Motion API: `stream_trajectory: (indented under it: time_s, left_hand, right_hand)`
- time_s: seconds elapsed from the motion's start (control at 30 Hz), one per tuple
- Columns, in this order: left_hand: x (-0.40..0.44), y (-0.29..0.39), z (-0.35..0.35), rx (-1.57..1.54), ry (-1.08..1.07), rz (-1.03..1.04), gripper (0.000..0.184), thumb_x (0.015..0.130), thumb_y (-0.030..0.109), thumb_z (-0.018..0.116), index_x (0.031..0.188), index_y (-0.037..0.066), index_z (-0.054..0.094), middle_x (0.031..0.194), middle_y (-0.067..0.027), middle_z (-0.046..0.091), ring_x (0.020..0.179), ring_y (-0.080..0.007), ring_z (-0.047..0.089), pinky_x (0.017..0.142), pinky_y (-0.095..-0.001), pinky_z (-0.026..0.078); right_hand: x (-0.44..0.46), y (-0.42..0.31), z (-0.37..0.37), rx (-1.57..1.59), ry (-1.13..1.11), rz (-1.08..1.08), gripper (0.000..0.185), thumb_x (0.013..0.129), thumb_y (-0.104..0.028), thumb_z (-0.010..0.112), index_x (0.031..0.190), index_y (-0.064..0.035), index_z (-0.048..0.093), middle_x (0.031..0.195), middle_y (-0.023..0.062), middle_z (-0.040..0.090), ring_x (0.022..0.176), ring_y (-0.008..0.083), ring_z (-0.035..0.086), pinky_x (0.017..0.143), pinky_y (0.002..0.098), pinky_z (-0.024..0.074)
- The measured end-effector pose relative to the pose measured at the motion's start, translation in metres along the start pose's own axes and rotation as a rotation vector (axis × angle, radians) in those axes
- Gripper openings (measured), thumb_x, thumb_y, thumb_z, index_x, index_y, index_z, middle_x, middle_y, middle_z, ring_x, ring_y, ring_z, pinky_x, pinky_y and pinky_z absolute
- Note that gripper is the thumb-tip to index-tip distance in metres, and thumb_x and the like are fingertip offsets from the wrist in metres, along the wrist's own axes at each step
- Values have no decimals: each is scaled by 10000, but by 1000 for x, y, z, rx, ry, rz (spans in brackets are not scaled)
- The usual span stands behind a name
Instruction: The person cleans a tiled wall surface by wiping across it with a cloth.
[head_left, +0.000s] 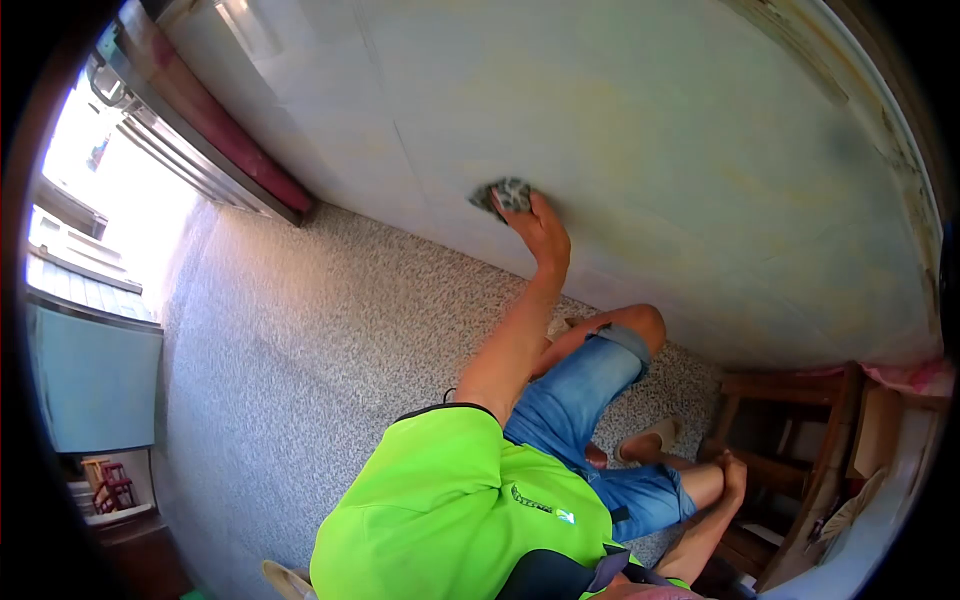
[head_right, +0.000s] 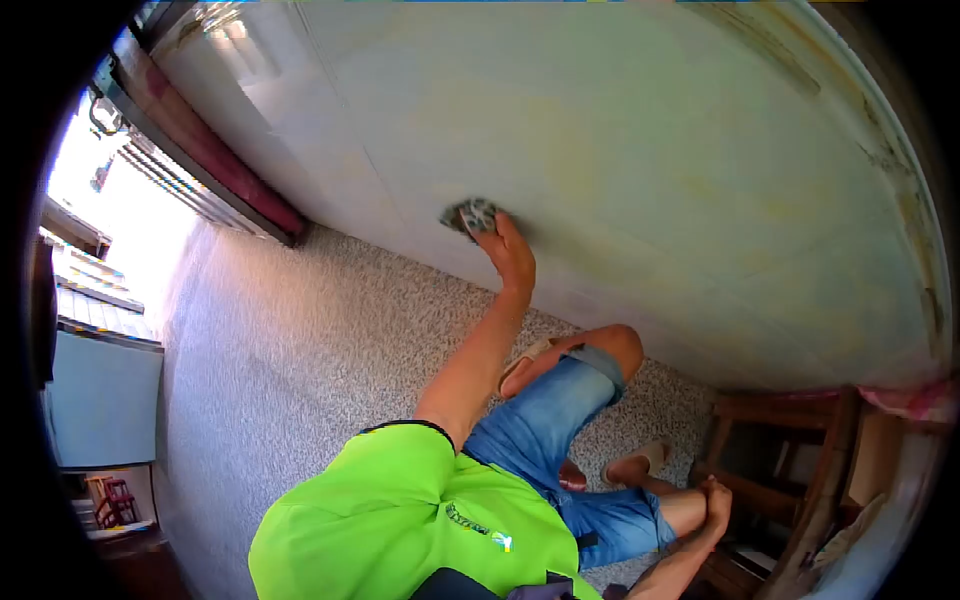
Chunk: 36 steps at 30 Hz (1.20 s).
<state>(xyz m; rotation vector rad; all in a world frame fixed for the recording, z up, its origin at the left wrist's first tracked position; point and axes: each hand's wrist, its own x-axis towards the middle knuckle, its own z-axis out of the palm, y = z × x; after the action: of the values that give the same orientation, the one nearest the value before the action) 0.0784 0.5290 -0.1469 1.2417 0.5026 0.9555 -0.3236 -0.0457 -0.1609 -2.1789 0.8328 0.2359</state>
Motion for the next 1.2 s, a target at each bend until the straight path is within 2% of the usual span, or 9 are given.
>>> stream_trajectory:
  time_s: [0.13, 0.27, 0.43, 0.5, 0.6, 0.77, 0.9, 1.03, 1.2]
  left_hand:
    - [-41, -33, -30, -171, -80, -1028, 755, 1019, 520, 466, 1527, -12, 297, 1530, -181, 364, 1377, -324, 391, 1126, -409, 328]
    - [-35, -15, -21, -266, -106, -941, 619, 1036, 465, 460, 1372, -50, 397, 1332, -186, 502, 1163, -310, 507, 1013, -404, 400]
    - [12, 64, 1, -221, -58, -257, 665, 1037, 442, 492, 1452, -53, 332, 1388, -195, 458, 1186, -298, 488, 1049, -388, 380]
    - [27, 89, 5, -331, -175, -61, 703, 1040, 389, 495, 1575, 39, 205, 1579, -164, 317, 1453, -287, 292, 1165, -392, 267]
    - [27, 165, 17, -88, -178, 203, 678, 1053, 325, 462, 1579, -2, 188, 1620, -238, 219, 1504, -387, 186, 1204, -475, 175]
    - [29, 231, 46, 218, -373, 876, 549, 1027, 232, 471, 1533, 45, 372, 1621, -223, 253, 1523, -443, 105, 1214, -524, 96]
    - [68, 263, 61, 324, -359, 1069, 550, 1022, 266, 484, 1518, 46, 399, 1596, -236, 297, 1503, -469, 157, 1210, -538, 122]
    - [163, 281, 60, 230, 16, 1239, 555, 1026, 302, 459, 1487, -2, 408, 1551, -245, 366, 1452, -499, 248, 1196, -572, 184]
    - [273, 280, 15, 273, 210, 1100, 551, 1029, 306, 426, 1465, -31, 412, 1539, -254, 377, 1425, -491, 294, 1180, -567, 230]
  right_hand:
    - [-19, -24, 6, 87, 76, 48, 366, 965, -273, 603, 835, 48, 724, 775, 126, 718, 755, 215, 670, 702, 365, 507]
    - [-20, -12, 8, 193, 99, 38, 332, 951, -249, 636, 810, 41, 712, 762, 108, 707, 738, 198, 659, 702, 346, 508]
    - [-22, -15, 10, 343, 101, 98, 330, 940, -259, 662, 798, 36, 703, 754, 100, 693, 713, 183, 641, 678, 333, 505]
    - [-14, -9, 11, 284, 71, 60, 327, 943, -263, 658, 815, 35, 701, 764, 100, 691, 710, 186, 640, 671, 335, 497]
    - [-14, -15, 14, 382, 90, 93, 337, 945, -265, 644, 817, 41, 700, 754, 103, 686, 700, 192, 630, 672, 350, 488]
    - [14, 32, 9, 184, 41, -57, 316, 965, -251, 636, 923, 57, 691, 858, 124, 700, 769, 216, 665, 695, 342, 528]
    - [-16, -8, 10, 328, 84, 66, 337, 971, -254, 618, 944, 76, 681, 865, 124, 695, 768, 212, 663, 688, 349, 520]
    - [-17, -3, 10, 321, 135, 92, 327, 970, -245, 621, 947, 75, 682, 858, 118, 690, 765, 207, 662, 675, 345, 516]
    - [-21, -14, 24, 473, 303, 149, 275, 961, -227, 624, 919, 40, 675, 820, 77, 655, 717, 189, 634, 659, 341, 507]
